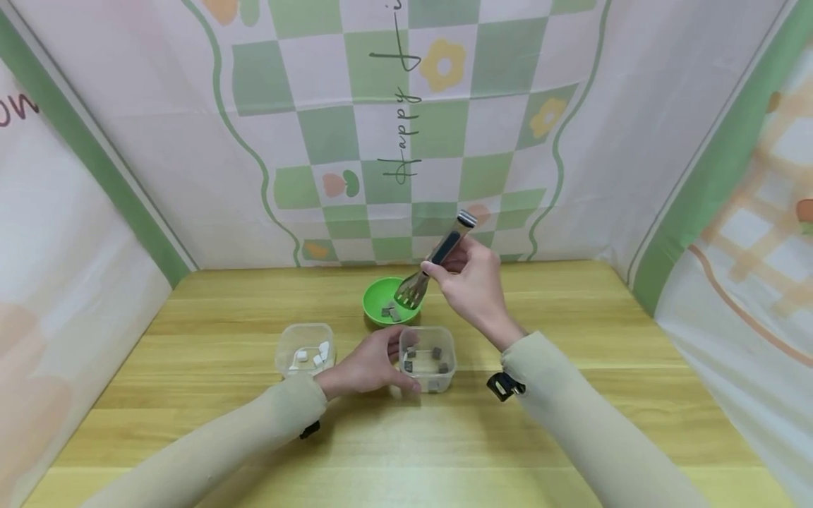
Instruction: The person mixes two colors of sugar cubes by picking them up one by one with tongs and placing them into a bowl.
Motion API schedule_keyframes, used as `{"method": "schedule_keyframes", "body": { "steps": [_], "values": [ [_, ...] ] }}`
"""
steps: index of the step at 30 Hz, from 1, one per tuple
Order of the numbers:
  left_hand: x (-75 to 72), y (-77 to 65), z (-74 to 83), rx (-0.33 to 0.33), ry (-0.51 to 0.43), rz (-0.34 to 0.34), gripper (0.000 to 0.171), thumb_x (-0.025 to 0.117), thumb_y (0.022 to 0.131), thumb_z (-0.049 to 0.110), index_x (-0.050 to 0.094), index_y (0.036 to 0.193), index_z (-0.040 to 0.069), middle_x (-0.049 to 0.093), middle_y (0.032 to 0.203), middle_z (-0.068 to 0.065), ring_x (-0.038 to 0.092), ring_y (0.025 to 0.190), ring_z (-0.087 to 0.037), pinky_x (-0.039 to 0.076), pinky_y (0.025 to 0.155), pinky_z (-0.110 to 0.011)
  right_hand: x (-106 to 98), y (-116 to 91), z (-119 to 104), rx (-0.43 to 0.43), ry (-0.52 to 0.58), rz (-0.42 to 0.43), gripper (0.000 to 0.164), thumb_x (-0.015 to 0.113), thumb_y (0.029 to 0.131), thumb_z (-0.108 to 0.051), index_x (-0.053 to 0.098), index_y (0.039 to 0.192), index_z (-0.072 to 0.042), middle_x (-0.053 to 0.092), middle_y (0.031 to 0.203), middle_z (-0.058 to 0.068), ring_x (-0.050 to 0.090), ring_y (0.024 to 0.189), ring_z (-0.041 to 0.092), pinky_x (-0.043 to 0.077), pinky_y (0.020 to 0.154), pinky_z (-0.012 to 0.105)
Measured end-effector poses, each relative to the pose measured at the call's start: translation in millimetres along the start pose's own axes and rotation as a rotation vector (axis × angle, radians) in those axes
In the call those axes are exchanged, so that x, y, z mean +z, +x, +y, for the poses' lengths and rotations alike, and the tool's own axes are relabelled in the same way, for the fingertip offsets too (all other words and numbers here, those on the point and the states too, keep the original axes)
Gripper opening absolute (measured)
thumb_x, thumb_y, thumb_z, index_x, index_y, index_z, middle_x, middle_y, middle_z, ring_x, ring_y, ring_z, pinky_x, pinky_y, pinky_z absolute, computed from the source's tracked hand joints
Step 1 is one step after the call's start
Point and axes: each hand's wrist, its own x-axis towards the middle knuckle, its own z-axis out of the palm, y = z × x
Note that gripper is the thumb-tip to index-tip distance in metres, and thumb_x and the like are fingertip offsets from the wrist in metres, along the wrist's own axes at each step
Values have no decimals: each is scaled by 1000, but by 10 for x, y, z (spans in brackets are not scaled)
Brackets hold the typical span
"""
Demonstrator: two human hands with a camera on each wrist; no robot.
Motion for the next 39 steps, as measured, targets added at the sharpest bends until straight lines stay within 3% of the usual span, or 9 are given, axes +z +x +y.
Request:
{"method": "schedule_keyframes", "body": {
  "steps": [13, 19, 26, 39],
  "values": [
    [-6, 16, -28, -20, 14, 8, 106, 100, 71, 16, 40, 158, 2, 53, 154, -13, 52, 140, -30, 43, 118, -41, -218, -217, -217, -81, -16, -1, 18, 83, 89, 2, 72, 103, 5, 78, 90, 16, 74, 77, 6, 62, 71, 18],
    [-3, 9, -24, -8, -1, 7, 96, 100, 71, 12, 48, 151, 2, 57, 150, -12, 54, 139, -30, 44, 117, -39, -265, -335, -251, -64, -53, -51, 22, 84, 88, 2, 71, 105, 4, 78, 90, 15, 75, 77, 7, 62, 69, 19],
    [-9, 10, -20, 11, -15, -1, 94, 99, 71, 11, 50, 151, 3, 61, 146, -9, 55, 137, -27, 45, 117, -38, -245, -444, -153, -64, -62, -131, 20, 85, 86, 4, 72, 101, 3, 78, 87, 11, 76, 75, 14, 63, 67, 22],
    [6, 18, -12, 22, 8, 8, 94, 99, 71, 10, 49, 150, 0, 62, 144, -11, 59, 132, -25, 48, 113, -34, -133, -583, 103, 30, -75, -261, 24, 85, 86, 3, 69, 104, 0, 77, 89, 6, 77, 78, 21, 65, 71, 29]
  ]
}}
